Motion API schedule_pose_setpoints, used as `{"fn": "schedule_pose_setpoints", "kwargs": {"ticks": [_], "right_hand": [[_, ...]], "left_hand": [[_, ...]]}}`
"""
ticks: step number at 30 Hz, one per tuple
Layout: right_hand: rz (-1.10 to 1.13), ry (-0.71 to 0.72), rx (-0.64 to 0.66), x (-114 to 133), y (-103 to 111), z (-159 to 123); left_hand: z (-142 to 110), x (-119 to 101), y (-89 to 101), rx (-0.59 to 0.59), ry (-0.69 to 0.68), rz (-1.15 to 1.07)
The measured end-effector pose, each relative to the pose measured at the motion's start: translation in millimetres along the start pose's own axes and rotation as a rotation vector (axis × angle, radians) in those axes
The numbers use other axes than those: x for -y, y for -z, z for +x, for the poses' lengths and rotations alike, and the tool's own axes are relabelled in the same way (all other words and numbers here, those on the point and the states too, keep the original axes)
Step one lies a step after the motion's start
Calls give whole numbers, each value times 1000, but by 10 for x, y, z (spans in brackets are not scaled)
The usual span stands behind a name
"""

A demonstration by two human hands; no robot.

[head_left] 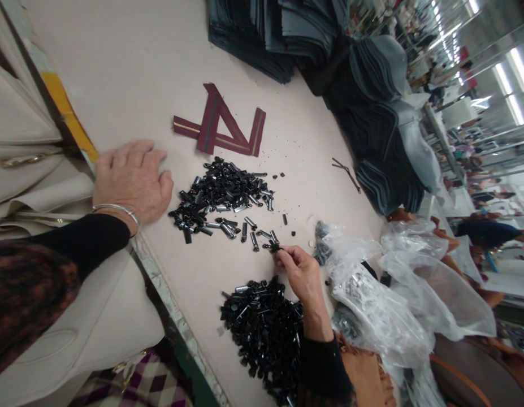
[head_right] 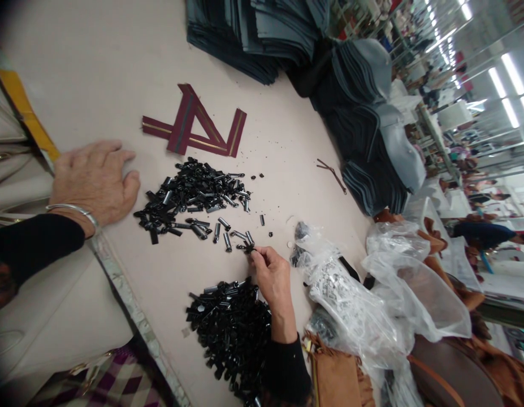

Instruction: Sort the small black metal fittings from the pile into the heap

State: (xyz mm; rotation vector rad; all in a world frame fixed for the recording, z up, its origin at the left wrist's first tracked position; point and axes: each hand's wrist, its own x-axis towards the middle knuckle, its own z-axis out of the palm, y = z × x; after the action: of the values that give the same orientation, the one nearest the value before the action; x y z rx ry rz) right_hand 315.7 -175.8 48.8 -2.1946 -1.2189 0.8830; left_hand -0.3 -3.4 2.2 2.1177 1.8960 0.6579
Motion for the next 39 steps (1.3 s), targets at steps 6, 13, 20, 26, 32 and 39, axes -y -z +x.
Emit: {"fn": "schedule_pose_setpoints", "kwargs": {"ticks": [6,13,20,26,32,39], "right_hand": [[-83,41,-25,-45,56,39],[-120,105,-137,10,67,102],[-153,252,-121,78,-30,184],[-181,264,-121,65,-34,225],[-215,296,-105,110,-56,214],[-445,406,-71,358,-363,132]], "left_hand": [[12,7,-16,-12,-10,-21],[30,-2,6,10,-29,-15],[9,5,-11,-6,-14,-4],[5,16,-17,-1,-16,34],[13,1,-4,3,-6,29],[17,13,-24,-1,-19,29]]}}
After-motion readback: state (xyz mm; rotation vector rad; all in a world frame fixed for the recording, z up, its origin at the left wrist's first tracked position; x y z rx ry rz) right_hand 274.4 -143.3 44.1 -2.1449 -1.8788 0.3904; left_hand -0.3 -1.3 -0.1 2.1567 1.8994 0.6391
